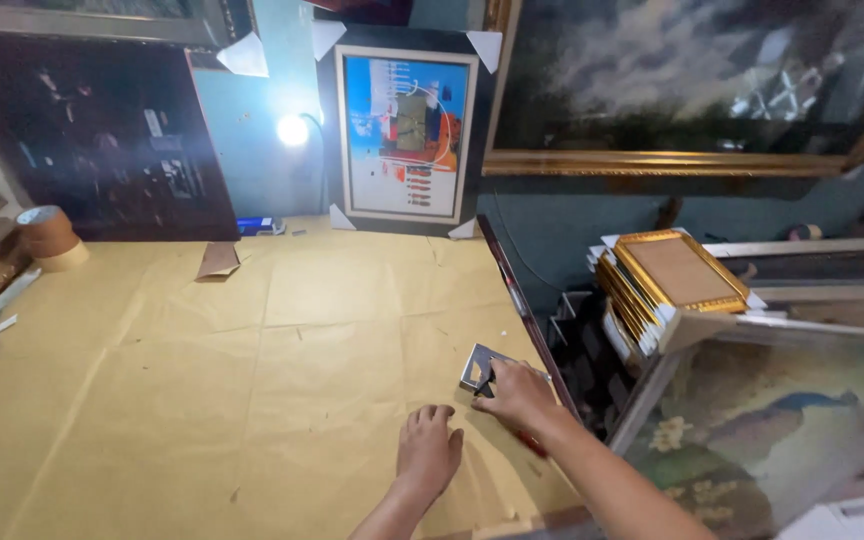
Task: The person loads a staple gun and secures a metal strip to the back of a wooden picture frame. They then use a utility knife to trim excess plastic wrap from the frame's edge and lift the frame to display the artwork.
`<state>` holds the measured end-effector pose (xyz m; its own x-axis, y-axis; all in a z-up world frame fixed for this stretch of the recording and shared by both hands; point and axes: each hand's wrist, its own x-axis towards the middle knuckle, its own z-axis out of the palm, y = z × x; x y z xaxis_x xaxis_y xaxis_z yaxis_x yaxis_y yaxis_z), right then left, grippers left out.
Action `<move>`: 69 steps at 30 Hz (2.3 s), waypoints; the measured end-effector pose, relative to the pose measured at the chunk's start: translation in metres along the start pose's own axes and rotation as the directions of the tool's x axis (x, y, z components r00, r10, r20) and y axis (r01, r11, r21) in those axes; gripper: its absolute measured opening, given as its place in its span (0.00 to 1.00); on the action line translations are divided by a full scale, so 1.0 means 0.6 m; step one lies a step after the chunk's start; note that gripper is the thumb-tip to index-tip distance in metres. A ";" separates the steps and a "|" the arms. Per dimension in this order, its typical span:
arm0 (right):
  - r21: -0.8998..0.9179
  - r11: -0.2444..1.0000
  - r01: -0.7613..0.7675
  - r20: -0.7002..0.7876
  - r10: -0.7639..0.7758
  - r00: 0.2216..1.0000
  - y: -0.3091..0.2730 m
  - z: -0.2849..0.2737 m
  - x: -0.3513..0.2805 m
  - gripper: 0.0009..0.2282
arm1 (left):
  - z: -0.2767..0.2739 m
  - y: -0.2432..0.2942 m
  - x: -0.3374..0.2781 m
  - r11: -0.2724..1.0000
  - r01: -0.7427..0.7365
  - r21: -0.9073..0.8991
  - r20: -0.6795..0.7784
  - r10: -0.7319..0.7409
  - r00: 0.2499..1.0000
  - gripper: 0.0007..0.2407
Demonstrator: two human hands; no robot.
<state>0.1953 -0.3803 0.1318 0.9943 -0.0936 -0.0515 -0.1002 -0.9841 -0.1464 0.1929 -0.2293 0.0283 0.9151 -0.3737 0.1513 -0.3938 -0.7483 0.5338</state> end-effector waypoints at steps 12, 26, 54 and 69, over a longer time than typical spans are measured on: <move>-0.140 0.928 0.345 -0.058 -0.356 0.933 0.164 0.050 0.327 0.27 | 0.065 0.044 0.320 0.609 0.423 -0.671 0.093 -0.496 0.863 0.24; -0.022 0.859 0.511 0.365 -0.469 0.804 0.139 0.033 0.414 0.35 | 0.035 0.105 0.306 0.857 0.455 -0.241 0.150 -0.430 0.890 0.34; 0.713 0.664 -0.225 0.219 0.094 0.971 0.409 0.289 -0.135 0.11 | 0.136 0.424 -0.257 0.648 0.643 -0.409 -0.058 -0.721 0.690 0.09; 0.676 0.733 0.081 0.375 -0.435 0.819 0.443 0.212 -0.168 0.11 | 0.422 0.421 -0.181 0.401 0.702 -0.588 0.029 -0.857 0.514 0.12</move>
<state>0.0638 -0.6134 -0.0276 0.8437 0.4083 -0.3485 -0.0182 -0.6271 -0.7788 -0.0279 -0.5165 -0.0641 0.8055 0.4339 -0.4037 0.5352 -0.2400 0.8099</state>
